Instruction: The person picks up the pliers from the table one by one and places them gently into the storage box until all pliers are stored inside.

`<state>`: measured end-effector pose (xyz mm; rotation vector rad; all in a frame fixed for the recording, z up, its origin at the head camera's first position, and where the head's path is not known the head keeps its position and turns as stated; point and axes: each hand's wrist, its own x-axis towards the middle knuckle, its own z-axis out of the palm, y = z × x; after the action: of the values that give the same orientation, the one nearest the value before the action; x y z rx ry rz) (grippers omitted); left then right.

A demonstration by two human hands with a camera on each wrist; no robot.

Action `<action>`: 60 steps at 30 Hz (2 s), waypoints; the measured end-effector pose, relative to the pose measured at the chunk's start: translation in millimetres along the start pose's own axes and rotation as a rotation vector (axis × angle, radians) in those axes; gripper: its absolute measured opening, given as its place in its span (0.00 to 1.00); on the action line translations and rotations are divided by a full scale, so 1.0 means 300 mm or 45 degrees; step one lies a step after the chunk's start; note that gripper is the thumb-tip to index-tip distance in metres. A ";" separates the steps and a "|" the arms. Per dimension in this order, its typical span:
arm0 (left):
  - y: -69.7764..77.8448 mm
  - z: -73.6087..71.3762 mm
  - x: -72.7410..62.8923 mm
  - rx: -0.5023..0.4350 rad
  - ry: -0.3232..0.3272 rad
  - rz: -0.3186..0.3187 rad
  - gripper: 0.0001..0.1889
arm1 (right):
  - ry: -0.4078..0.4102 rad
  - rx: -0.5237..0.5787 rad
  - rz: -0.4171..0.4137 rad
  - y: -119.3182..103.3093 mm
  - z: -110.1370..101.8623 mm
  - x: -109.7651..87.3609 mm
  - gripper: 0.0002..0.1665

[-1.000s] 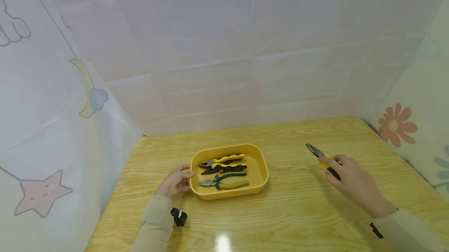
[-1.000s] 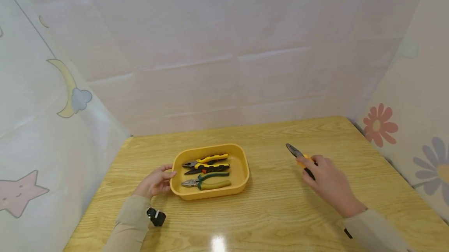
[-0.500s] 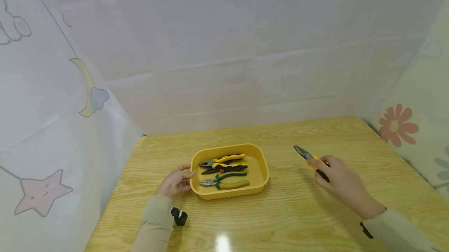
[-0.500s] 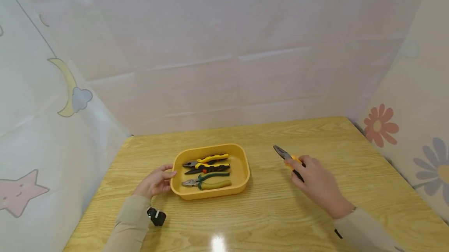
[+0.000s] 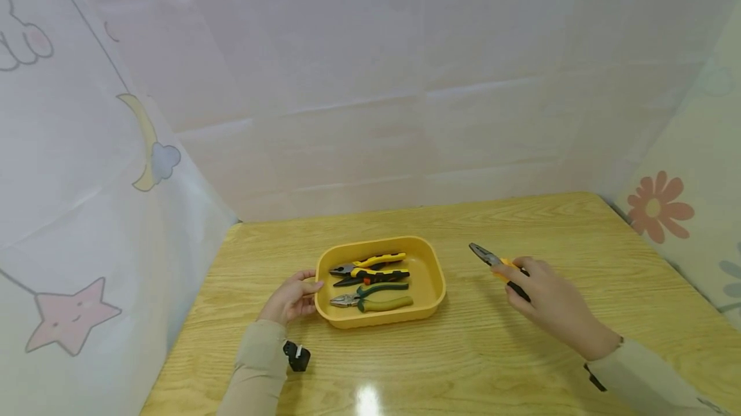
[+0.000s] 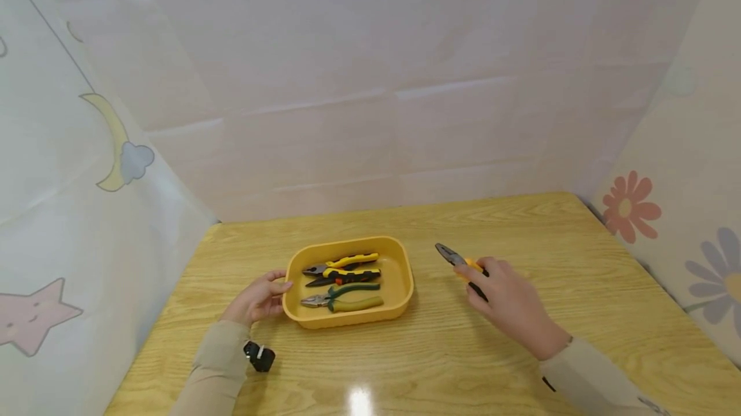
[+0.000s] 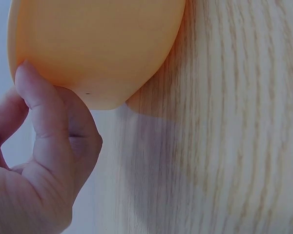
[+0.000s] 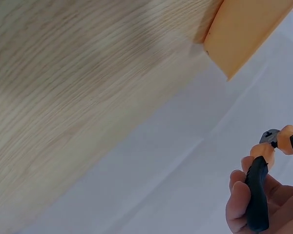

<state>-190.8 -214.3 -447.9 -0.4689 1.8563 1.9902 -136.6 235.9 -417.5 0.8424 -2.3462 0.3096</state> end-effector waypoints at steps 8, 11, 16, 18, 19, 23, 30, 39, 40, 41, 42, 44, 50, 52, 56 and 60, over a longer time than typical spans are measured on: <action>0.002 -0.001 0.003 0.019 -0.006 0.004 0.21 | -0.020 0.035 -0.030 -0.025 0.011 0.024 0.36; 0.002 -0.001 0.003 0.011 -0.004 0.004 0.22 | -0.029 0.046 -0.039 -0.035 0.015 0.036 0.36; 0.000 -0.003 0.005 -0.001 -0.009 0.001 0.22 | -0.029 0.056 -0.075 -0.052 0.021 0.055 0.35; -0.001 -0.003 0.005 -0.004 -0.012 0.001 0.22 | -0.028 0.063 -0.090 -0.057 0.025 0.060 0.35; -0.001 -0.003 0.005 -0.007 -0.013 0.001 0.22 | -0.028 0.067 -0.097 -0.059 0.027 0.064 0.34; -0.001 -0.005 0.006 -0.019 -0.020 -0.004 0.21 | -0.028 0.079 -0.128 -0.068 0.037 0.079 0.33; 0.000 -0.006 0.008 -0.003 -0.011 -0.008 0.21 | -0.077 0.113 -0.157 -0.091 0.052 0.111 0.30; 0.000 0.004 0.015 -0.025 0.023 -0.023 0.21 | -0.160 0.122 -0.163 -0.122 0.074 0.141 0.24; 0.000 0.005 0.016 -0.022 0.023 -0.022 0.21 | -0.162 0.122 -0.169 -0.124 0.075 0.143 0.20; 0.000 0.005 0.016 -0.019 0.021 -0.021 0.21 | -0.160 0.123 -0.176 -0.126 0.077 0.145 0.17; -0.001 0.004 0.016 -0.016 0.020 -0.020 0.21 | -0.157 0.126 -0.186 -0.128 0.079 0.148 0.15; -0.003 0.003 0.014 -0.011 0.014 -0.016 0.21 | -0.151 0.123 -0.204 -0.132 0.082 0.153 0.14; -0.007 -0.005 0.010 -0.007 -0.016 0.006 0.21 | -0.169 0.130 -0.243 -0.147 0.099 0.167 0.15; -0.006 -0.004 0.011 -0.005 -0.020 0.014 0.21 | -0.174 0.127 -0.254 -0.152 0.108 0.170 0.14; -0.005 -0.002 0.010 -0.011 -0.022 0.013 0.20 | -0.156 0.120 -0.288 -0.163 0.133 0.176 0.27; -0.002 -0.002 0.005 -0.014 -0.022 0.008 0.22 | -0.138 0.144 -0.316 -0.178 0.154 0.188 0.29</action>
<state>-191.8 -214.7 -449.2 -0.4489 1.8395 2.0031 -158.6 148.1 -417.9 1.2193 -2.3066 0.3004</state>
